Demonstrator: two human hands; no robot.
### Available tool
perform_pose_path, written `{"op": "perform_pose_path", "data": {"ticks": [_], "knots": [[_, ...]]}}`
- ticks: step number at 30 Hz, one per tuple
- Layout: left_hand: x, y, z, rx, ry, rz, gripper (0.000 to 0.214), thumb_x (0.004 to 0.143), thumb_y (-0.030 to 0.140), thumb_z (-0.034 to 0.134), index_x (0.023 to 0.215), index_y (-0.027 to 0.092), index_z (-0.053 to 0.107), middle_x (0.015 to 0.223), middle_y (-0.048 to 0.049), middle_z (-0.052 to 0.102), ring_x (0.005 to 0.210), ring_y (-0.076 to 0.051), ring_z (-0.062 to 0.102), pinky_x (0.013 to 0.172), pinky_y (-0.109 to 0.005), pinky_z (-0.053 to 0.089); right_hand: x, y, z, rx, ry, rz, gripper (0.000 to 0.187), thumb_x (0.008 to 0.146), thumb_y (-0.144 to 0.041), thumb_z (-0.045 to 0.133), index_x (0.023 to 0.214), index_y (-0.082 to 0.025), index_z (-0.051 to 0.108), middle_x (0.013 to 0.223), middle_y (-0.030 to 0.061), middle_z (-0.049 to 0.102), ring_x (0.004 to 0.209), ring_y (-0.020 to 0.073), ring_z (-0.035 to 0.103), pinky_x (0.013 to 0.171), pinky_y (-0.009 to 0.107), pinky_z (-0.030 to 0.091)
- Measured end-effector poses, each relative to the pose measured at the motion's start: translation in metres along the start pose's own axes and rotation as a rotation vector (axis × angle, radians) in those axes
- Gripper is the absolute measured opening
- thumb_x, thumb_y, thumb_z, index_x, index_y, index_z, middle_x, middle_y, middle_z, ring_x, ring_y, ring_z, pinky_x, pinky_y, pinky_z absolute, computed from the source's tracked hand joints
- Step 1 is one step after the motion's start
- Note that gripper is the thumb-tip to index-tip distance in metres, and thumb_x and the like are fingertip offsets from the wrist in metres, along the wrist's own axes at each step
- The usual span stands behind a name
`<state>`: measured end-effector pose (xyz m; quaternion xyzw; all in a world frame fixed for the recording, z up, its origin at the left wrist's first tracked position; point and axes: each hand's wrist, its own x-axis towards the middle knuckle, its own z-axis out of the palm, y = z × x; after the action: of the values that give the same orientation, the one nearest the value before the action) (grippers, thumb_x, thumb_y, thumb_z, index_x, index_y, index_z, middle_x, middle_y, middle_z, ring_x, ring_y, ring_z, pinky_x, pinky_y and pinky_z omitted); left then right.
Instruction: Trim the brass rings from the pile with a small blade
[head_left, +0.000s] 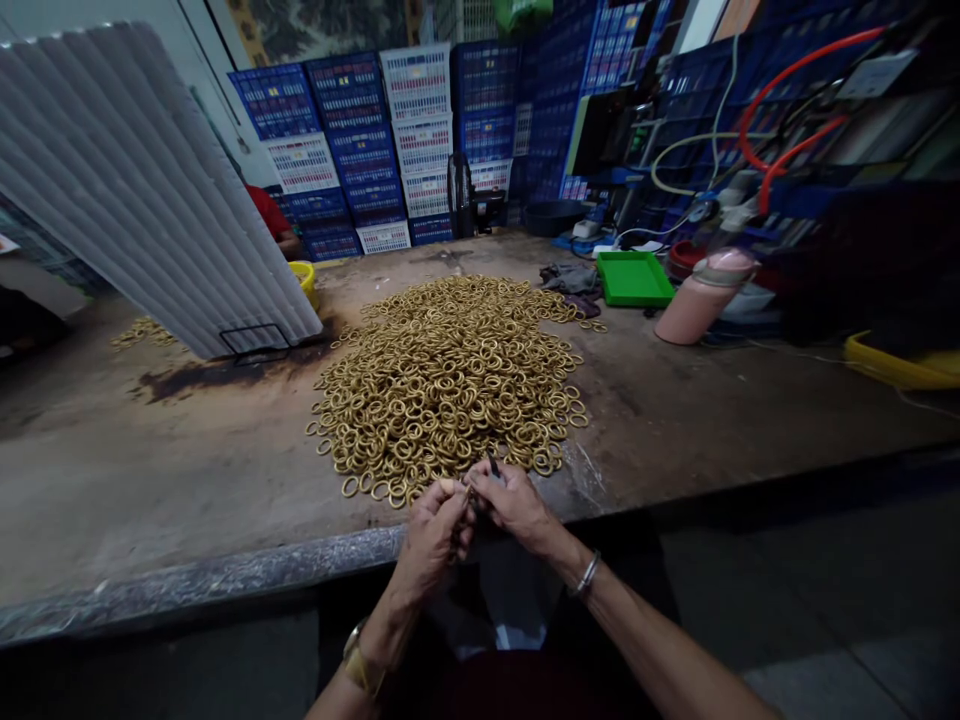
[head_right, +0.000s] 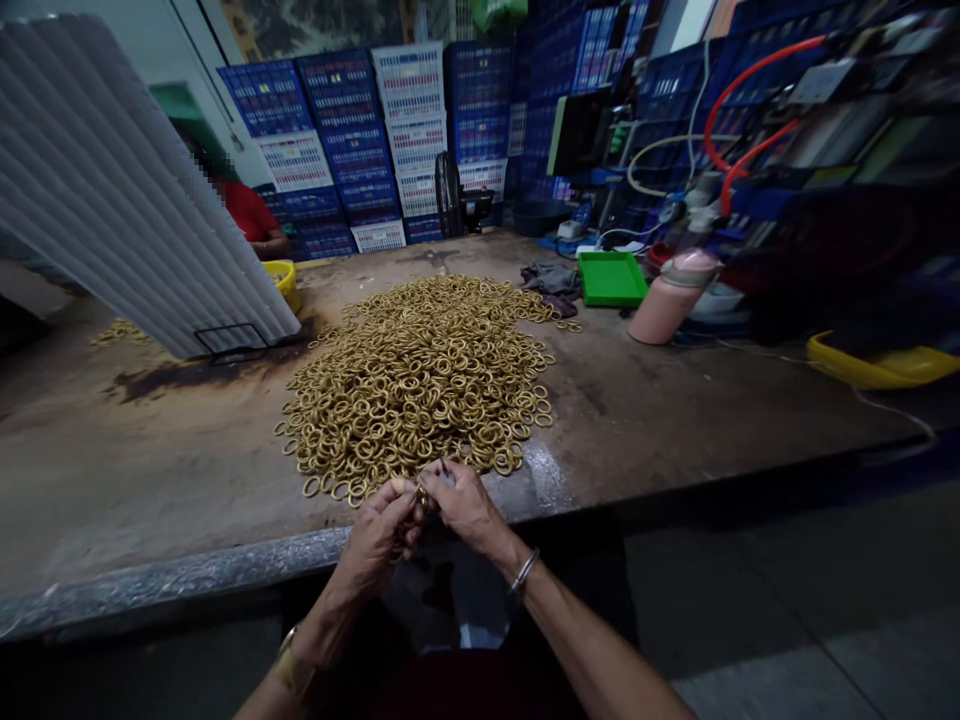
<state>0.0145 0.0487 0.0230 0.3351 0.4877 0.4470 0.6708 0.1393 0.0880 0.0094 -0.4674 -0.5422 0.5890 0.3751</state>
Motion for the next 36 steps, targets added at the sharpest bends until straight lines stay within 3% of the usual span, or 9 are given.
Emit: {"op": "perform_pose_path", "data": {"ticks": [5, 9, 15, 22, 27, 32, 36], "knots": [[0.001, -0.003, 0.001, 0.192, 0.045, 0.137, 0.026, 0.075, 0.043, 0.051, 0.072, 0.017, 0.047, 0.057, 0.0054, 0.047, 0.040, -0.004, 0.039, 0.037, -0.015, 0.031, 0.001, 0.000, 0.000, -0.145, 0.022, -0.134, 0.022, 0.073, -0.038, 0.052, 0.070, -0.016, 0.057, 0.057, -0.0036, 0.051, 0.052, 0.0072, 0.044, 0.050, 0.018, 0.036], [0.000, -0.005, -0.002, 0.237, 0.051, 0.164, 0.024, 0.077, 0.040, 0.049, 0.072, 0.017, 0.047, 0.057, 0.0053, 0.047, 0.041, -0.005, 0.040, 0.038, -0.015, 0.032, 0.002, 0.001, -0.002, -0.124, 0.006, -0.098, 0.023, 0.074, -0.037, 0.051, 0.070, -0.016, 0.057, 0.053, -0.0043, 0.048, 0.049, 0.0072, 0.041, 0.048, 0.018, 0.035], [-0.001, -0.006, -0.004, 0.209, 0.057, 0.173, 0.023, 0.076, 0.041, 0.048, 0.073, 0.018, 0.047, 0.057, 0.0052, 0.047, 0.042, -0.005, 0.040, 0.039, -0.015, 0.032, 0.003, 0.005, -0.008, -0.306, 0.162, -0.154, 0.020, 0.075, -0.031, 0.048, 0.062, -0.016, 0.054, 0.051, -0.0041, 0.045, 0.048, 0.0075, 0.039, 0.047, 0.018, 0.032], [0.000, -0.008, -0.007, 0.235, 0.067, 0.212, 0.020, 0.077, 0.037, 0.048, 0.074, 0.017, 0.047, 0.051, 0.0068, 0.042, 0.040, -0.005, 0.036, 0.039, -0.015, 0.031, -0.010, 0.009, -0.006, -0.703, -0.027, -0.378, 0.014, 0.076, -0.019, 0.045, 0.068, -0.018, 0.057, 0.059, -0.0016, 0.053, 0.053, 0.0094, 0.043, 0.052, 0.020, 0.029], [0.000, -0.011, -0.008, 0.263, 0.085, 0.222, 0.021, 0.077, 0.038, 0.050, 0.073, 0.018, 0.047, 0.048, 0.0075, 0.040, 0.039, -0.005, 0.035, 0.040, -0.016, 0.030, -0.013, 0.008, -0.003, -0.828, -0.056, -0.373, 0.017, 0.064, -0.008, 0.043, 0.070, -0.019, 0.055, 0.060, -0.0010, 0.055, 0.055, 0.0109, 0.045, 0.053, 0.021, 0.028], [-0.005, -0.006, -0.007, 0.277, 0.100, 0.251, 0.022, 0.076, 0.037, 0.052, 0.068, 0.017, 0.046, 0.050, 0.0066, 0.040, 0.042, -0.005, 0.035, 0.043, -0.016, 0.030, -0.012, 0.010, -0.005, -0.909, -0.075, -0.323, 0.017, 0.069, -0.010, 0.043, 0.075, -0.019, 0.056, 0.064, 0.0005, 0.059, 0.058, 0.0115, 0.049, 0.054, 0.021, 0.028], [-0.027, 0.006, 0.000, 0.204, -0.089, 0.107, 0.026, 0.075, 0.042, 0.053, 0.069, 0.018, 0.045, 0.053, 0.0055, 0.044, 0.040, -0.005, 0.035, 0.040, -0.016, 0.029, -0.008, 0.018, -0.012, -0.943, 0.014, -0.259, 0.017, 0.074, -0.018, 0.046, 0.085, -0.020, 0.059, 0.071, 0.0023, 0.063, 0.063, 0.0129, 0.053, 0.056, 0.021, 0.030]]}}
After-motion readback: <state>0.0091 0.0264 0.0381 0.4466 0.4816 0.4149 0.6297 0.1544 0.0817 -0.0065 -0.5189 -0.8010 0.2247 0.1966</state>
